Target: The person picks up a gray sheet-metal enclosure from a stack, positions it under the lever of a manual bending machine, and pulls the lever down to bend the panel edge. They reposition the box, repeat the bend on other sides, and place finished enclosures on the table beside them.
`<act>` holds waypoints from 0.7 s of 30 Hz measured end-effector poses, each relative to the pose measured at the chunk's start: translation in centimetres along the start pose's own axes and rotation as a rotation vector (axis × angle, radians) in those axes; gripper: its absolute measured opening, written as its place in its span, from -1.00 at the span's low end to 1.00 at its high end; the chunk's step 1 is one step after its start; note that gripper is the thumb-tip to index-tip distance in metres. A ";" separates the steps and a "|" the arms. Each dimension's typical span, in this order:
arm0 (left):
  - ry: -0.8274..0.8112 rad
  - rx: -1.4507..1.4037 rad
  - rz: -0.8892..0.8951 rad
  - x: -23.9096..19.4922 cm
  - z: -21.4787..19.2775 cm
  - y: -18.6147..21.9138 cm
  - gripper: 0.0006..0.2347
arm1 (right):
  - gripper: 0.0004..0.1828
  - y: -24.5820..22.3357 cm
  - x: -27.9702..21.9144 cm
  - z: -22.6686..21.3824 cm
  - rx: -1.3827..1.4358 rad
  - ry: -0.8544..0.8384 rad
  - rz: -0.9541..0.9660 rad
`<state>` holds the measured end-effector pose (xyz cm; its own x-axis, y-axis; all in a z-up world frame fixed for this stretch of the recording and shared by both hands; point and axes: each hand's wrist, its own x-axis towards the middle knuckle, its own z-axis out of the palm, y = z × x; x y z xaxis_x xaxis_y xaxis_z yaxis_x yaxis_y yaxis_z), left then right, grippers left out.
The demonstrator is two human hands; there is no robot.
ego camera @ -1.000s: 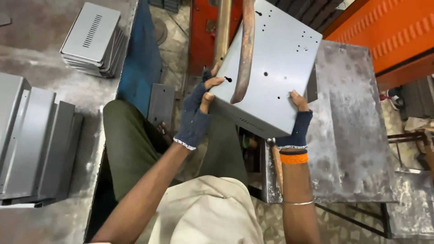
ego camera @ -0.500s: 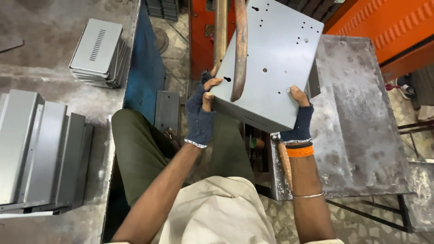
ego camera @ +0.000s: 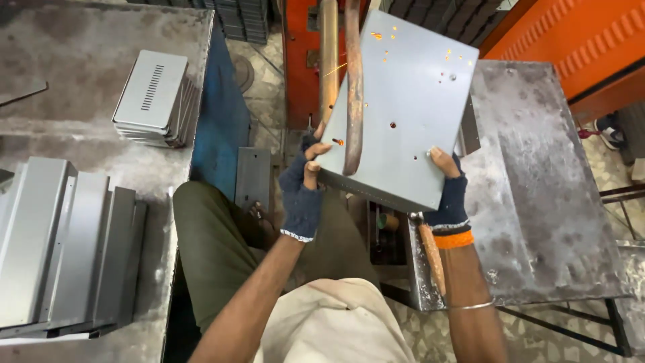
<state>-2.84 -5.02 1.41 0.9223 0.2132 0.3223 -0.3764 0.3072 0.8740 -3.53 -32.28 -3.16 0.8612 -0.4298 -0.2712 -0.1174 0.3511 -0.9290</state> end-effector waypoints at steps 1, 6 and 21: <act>-0.019 0.013 0.005 0.1 0.0 -0.2 -0.72 | -0.49 1.3 2.3 -1.7 0.122 -0.032 0.002; -0.122 0.014 0.042 -1.0 0.5 -0.4 -0.68 | -0.67 -3.7 3.5 -1.5 0.079 -0.226 0.053; -0.181 0.247 0.130 -1.5 1.4 0.1 -0.41 | -0.60 -5.5 5.0 -1.5 -0.136 -0.110 0.082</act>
<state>-4.16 -6.63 1.55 0.8768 0.0604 0.4771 -0.4800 0.0495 0.8759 0.71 -37.60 0.24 0.8940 -0.3082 -0.3251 -0.2485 0.2627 -0.9323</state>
